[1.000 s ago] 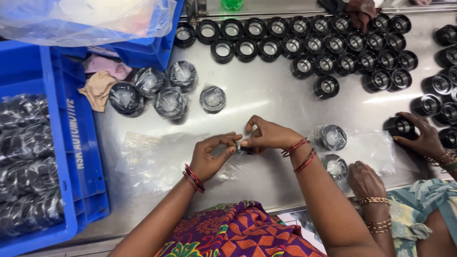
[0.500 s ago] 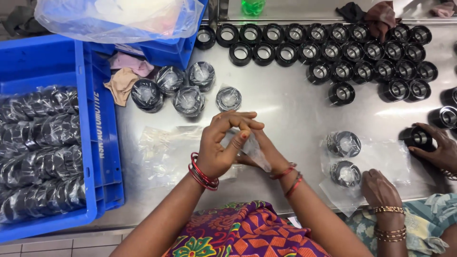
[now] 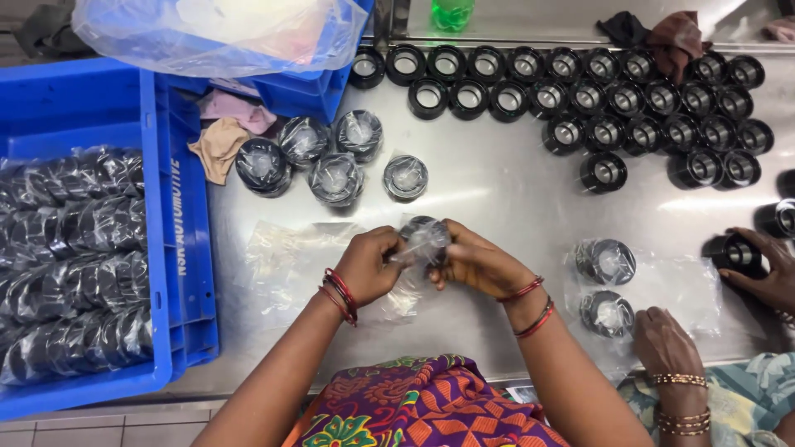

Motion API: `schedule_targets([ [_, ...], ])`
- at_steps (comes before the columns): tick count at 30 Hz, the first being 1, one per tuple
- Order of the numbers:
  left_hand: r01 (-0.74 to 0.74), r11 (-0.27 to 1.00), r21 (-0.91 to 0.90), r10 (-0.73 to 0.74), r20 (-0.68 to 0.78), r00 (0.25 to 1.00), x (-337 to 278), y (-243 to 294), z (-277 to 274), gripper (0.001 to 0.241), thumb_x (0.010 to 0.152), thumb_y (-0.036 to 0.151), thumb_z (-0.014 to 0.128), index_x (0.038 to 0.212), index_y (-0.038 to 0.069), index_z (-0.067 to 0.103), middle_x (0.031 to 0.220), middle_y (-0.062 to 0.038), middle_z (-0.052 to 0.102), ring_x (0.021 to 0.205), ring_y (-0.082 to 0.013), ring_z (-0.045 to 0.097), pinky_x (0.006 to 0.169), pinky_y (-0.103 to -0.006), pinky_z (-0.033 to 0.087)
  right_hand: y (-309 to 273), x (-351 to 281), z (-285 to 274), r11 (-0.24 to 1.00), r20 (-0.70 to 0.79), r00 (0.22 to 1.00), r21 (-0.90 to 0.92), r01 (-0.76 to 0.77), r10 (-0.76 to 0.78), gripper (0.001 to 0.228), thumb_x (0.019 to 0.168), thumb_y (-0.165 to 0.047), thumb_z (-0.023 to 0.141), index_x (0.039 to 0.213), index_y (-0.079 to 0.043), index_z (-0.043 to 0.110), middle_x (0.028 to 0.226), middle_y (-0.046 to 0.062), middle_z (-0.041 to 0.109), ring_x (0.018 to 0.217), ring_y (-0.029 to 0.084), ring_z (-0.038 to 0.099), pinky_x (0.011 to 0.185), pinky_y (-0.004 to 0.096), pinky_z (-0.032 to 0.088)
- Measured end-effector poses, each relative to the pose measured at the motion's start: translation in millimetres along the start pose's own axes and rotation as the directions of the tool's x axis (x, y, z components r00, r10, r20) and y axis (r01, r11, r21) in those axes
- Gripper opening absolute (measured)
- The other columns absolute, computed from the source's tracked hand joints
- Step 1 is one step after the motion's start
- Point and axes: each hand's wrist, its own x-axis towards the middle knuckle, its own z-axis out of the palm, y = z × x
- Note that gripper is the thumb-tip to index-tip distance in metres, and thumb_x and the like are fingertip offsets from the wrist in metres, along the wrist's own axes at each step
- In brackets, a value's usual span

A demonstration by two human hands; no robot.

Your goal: Packing circular metal components into plastic bags and organizing them in a storage crate.

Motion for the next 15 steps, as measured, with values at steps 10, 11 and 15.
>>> schedule_targets([
  [10,0.042,0.998,-0.037,-0.048,-0.204,0.978,-13.3,20.1,-17.1,0.041,0.082,0.015,0.073,0.12,0.004,0.063,0.108,-0.007,0.067,0.073,-0.021,0.069,0.068,-0.0314,0.055,18.1,84.1,-15.5,0.429,-0.084,0.729,-0.852,0.301,-0.679,0.023,0.091,-0.012,0.074,0.112,-0.003,0.071,0.101,0.012,0.069,0.085,0.025,0.071,0.076,0.035,0.057],
  [11,0.047,0.998,-0.041,-0.055,-0.201,0.978,-19.0,24.6,-21.2,0.041,0.082,0.015,0.073,0.12,0.004,0.063,0.108,-0.007,0.067,0.073,-0.021,0.069,0.068,-0.0314,0.055,9.3,86.5,-6.7,0.433,-0.086,0.734,-0.851,0.297,-0.674,0.023,0.091,-0.012,0.074,0.112,-0.003,0.071,0.101,0.012,0.069,0.085,0.025,0.071,0.076,0.035,0.057],
  [15,-0.001,0.955,0.295,0.012,-0.036,0.999,-31.8,14.9,-22.5,0.012,0.083,0.012,0.073,0.094,0.01,0.078,0.093,-0.008,0.068,0.077,-0.0263,0.068,0.072,-0.0379,0.055,-5.9,109.3,7.2,-0.037,0.023,0.713,-0.999,-0.004,-0.701,0.036,0.081,-0.009,0.076,0.116,-0.006,0.067,0.124,0.012,0.062,0.096,0.032,0.068,0.079,0.039,0.056],
])
